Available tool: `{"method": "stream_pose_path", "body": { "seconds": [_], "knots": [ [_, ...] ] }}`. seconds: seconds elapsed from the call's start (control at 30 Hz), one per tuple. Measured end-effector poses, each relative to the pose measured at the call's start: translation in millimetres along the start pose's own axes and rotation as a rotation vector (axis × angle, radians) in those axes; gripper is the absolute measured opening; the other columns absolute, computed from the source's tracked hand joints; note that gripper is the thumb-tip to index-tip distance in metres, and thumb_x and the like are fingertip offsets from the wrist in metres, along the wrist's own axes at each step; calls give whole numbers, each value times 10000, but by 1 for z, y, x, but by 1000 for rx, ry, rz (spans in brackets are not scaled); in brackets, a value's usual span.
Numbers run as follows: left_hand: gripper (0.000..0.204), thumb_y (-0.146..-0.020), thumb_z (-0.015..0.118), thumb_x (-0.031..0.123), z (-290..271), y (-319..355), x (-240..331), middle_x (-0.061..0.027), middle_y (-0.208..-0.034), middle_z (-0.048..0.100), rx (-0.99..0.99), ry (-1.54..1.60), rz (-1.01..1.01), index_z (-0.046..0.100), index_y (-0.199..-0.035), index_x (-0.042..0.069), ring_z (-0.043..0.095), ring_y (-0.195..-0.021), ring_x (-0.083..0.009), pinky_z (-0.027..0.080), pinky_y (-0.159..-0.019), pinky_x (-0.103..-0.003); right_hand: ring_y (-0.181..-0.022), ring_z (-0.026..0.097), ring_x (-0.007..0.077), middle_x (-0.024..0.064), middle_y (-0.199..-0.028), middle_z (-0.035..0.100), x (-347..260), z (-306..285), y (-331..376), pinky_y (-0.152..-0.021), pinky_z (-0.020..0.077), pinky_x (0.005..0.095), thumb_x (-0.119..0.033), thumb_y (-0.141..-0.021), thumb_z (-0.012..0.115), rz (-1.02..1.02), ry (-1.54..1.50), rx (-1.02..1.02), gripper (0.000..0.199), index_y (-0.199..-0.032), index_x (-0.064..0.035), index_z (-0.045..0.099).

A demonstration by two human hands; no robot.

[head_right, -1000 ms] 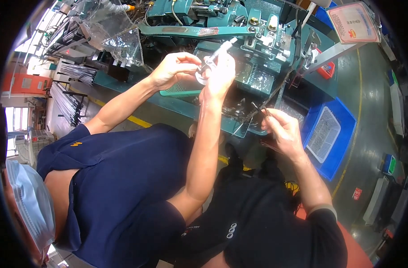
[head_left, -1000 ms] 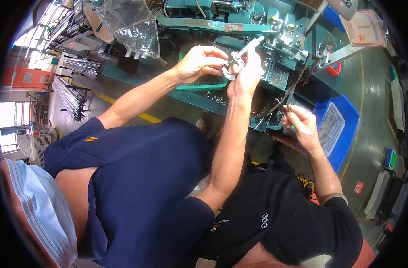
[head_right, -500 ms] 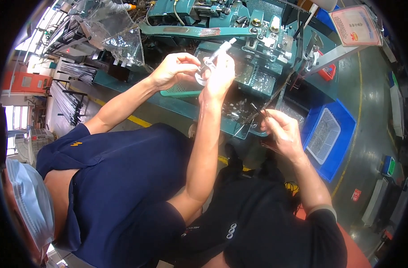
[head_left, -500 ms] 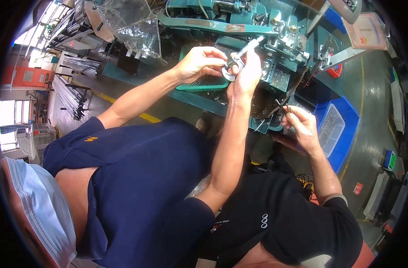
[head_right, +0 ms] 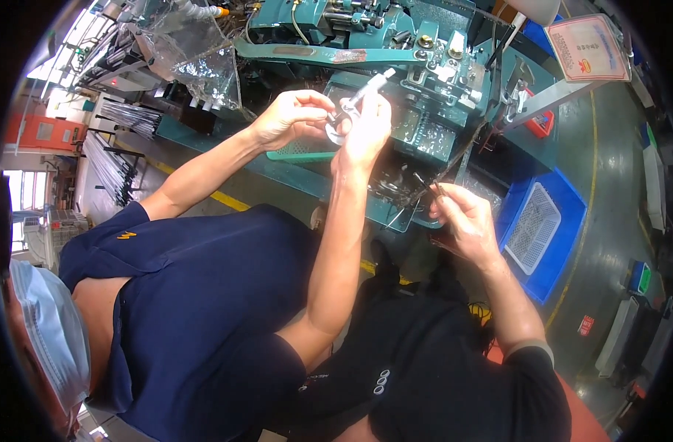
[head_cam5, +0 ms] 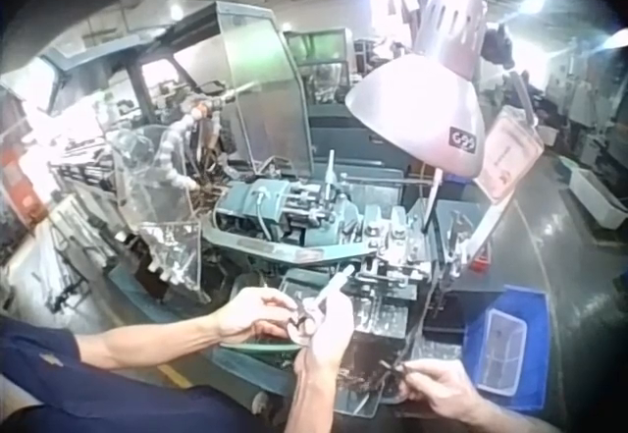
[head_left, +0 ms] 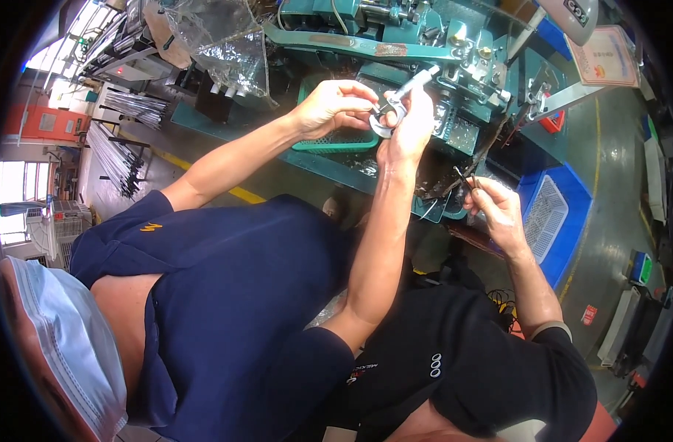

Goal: The person measures metal parts using a micrometer, retrieves parts from a machine tray by hand, and places parts into a plastic bag.

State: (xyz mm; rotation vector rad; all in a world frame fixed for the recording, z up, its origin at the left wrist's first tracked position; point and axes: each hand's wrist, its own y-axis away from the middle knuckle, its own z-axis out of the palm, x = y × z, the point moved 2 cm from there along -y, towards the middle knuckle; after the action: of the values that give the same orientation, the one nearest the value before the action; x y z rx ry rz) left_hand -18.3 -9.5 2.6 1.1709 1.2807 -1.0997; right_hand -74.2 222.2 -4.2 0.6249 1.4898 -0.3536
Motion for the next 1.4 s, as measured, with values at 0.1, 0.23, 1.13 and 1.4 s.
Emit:
{"method": "stream_pose_path", "body": {
  "seconds": [0.1, 0.23, 1.13, 1.4],
  "knots": [
    [142, -884, 671, 145, 14, -11, 44, -87, -949, 675, -15, 59, -119, 739, -967, 52, 570, -1087, -222, 448, -1075, -518, -818, 660, 131, 75, -925, 713, -5, 2, -2, -726, 529, 278, -91, -1047, 613, -3, 15, -8, 266, -1260, 56, 677],
    [144, -865, 687, 86, 6, -1, 8, -97, -1044, 644, 31, 77, 4, 727, -999, 49, 587, -1087, -227, 444, -1096, -520, -818, 660, 125, 73, -925, 713, -1, 2, 0, -725, 527, 272, -96, -1048, 614, 3, -18, 2, 268, -1263, 52, 678],
    [167, -864, 669, 75, 3, -2, 6, -106, -996, 704, 38, 58, -52, 757, -1000, 34, 591, -1092, -226, 448, -1077, -508, -820, 668, 123, 70, -942, 715, 5, 9, 1, -723, 523, 263, -92, -1045, 623, 5, -28, 34, 273, -1279, 38, 673],
    [168, -868, 655, 85, 4, 2, -2, -112, -964, 746, 15, 27, 29, 765, -979, 25, 613, -1078, -243, 436, -1096, -520, -821, 668, 122, 71, -943, 716, 1, 7, -7, -723, 523, 263, -90, -1043, 626, 4, -49, 7, 274, -1281, 36, 673]
  ]
}}
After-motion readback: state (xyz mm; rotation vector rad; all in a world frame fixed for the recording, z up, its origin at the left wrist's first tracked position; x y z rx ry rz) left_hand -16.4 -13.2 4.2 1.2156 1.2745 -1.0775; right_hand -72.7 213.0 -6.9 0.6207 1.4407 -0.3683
